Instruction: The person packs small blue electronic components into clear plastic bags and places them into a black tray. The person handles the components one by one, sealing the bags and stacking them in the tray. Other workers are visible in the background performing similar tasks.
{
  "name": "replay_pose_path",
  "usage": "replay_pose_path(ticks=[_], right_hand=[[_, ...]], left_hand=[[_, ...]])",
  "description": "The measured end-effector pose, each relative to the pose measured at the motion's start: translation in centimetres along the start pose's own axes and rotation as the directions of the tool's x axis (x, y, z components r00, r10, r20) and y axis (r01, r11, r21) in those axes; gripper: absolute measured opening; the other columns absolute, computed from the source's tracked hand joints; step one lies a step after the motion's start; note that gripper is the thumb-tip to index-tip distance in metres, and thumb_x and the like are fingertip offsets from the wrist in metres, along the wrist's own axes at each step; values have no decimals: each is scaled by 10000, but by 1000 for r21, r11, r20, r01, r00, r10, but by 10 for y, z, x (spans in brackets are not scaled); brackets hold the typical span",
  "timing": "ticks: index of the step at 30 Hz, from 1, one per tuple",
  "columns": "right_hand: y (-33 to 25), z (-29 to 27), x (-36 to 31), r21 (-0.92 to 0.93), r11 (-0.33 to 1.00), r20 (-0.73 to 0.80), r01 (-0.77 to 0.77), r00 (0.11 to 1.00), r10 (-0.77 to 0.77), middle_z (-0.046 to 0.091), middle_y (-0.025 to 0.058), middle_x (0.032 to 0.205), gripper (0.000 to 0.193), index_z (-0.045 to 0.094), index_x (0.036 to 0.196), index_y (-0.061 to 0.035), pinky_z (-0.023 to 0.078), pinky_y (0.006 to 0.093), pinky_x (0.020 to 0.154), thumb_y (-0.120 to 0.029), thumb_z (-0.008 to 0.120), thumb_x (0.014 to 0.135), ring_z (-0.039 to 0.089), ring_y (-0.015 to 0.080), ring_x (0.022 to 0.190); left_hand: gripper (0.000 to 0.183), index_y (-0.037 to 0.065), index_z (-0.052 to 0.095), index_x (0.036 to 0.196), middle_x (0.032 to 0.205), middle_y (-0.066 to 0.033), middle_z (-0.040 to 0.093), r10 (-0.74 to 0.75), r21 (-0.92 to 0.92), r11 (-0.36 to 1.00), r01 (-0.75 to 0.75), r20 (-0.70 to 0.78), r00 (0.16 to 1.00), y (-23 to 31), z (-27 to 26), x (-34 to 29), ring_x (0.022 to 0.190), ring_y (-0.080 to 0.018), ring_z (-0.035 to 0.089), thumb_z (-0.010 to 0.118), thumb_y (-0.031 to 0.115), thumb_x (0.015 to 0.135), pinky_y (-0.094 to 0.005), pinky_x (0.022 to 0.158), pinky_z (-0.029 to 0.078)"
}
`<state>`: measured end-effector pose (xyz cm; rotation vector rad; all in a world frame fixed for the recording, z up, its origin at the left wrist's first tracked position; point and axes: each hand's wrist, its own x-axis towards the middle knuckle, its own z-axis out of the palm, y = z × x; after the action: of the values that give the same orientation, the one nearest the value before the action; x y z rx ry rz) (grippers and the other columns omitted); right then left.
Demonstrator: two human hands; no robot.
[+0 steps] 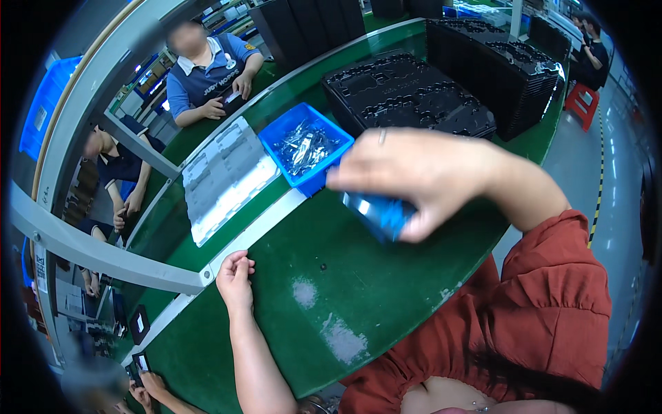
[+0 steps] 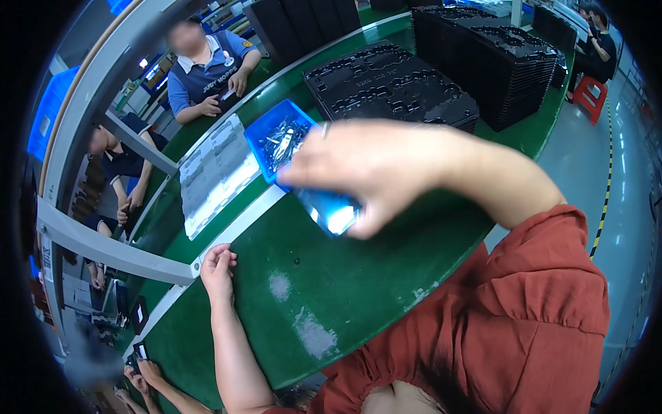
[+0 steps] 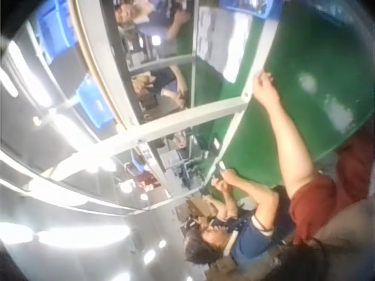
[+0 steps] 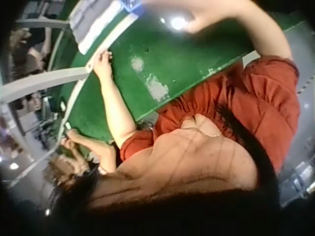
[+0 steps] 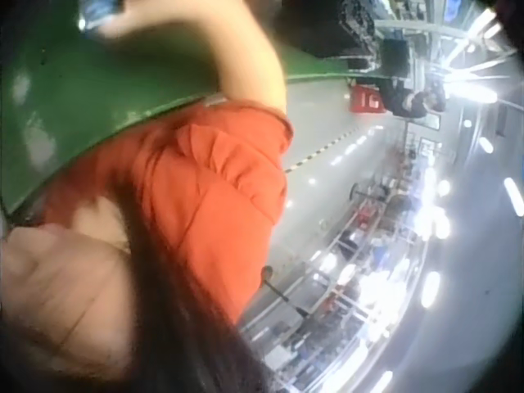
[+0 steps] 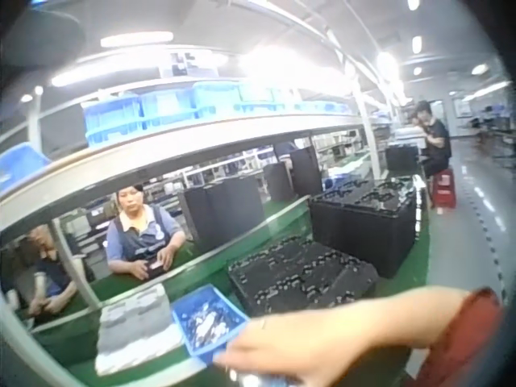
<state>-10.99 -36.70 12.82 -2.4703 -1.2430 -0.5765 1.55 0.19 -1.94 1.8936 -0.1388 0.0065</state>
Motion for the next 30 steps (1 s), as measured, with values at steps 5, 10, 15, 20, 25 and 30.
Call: replay_pose_path(ticks=[5,10,15,20,25,30], right_hand=[[66,-49,-35,-246,931,11,-269,960,280,542,238,1241,798,483,1334,-18,413,413,1010,-263,756,625,520,367,1157],[89,-60,-56,-93,887,204,-453,863,462,493,197,1350,901,422,1401,-53,354,439,1061,-340,797,634,471,354,1242],[98,-93,-100,-141,821,186,-553,799,571,495,168,1358,957,423,1412,-103,344,431,1071,-281,843,571,459,345,1247],[111,-104,-124,-132,793,179,-594,773,609,519,171,1339,932,451,1392,-87,368,403,1062,-274,850,571,492,327,1230],[147,-106,-113,-11,792,118,-611,785,608,559,154,1299,922,459,1387,-74,391,357,1036,-193,859,564,532,254,1178],[202,-93,-96,-46,735,179,-677,718,672,521,145,1360,934,442,1405,-106,348,361,1080,-145,853,568,486,260,1254]], left_hand=[[152,32,651,1029,800,-10,659,9,-21,1000,-9,28,1000,1,6,5,649,-43,567,581,111,921,-161,499,364],[143,39,653,1021,798,-12,662,17,3,1000,-17,8,1000,2,4,3,645,-41,569,575,114,927,-163,493,370],[140,40,654,1017,798,-13,666,23,5,1000,-23,6,1000,-1,2,5,639,-38,567,576,115,929,-161,487,365],[138,43,647,1021,792,-8,660,19,4,1000,-19,-5,1000,-6,0,5,623,-35,558,587,122,924,-149,468,360],[136,46,651,1021,796,-5,659,6,15,1000,-6,-10,1000,-3,1,4,633,-31,556,586,118,925,-152,484,356],[125,42,652,1009,794,-14,658,7,13,1000,-6,-34,999,0,2,3,629,-38,555,584,104,925,-154,479,361]])
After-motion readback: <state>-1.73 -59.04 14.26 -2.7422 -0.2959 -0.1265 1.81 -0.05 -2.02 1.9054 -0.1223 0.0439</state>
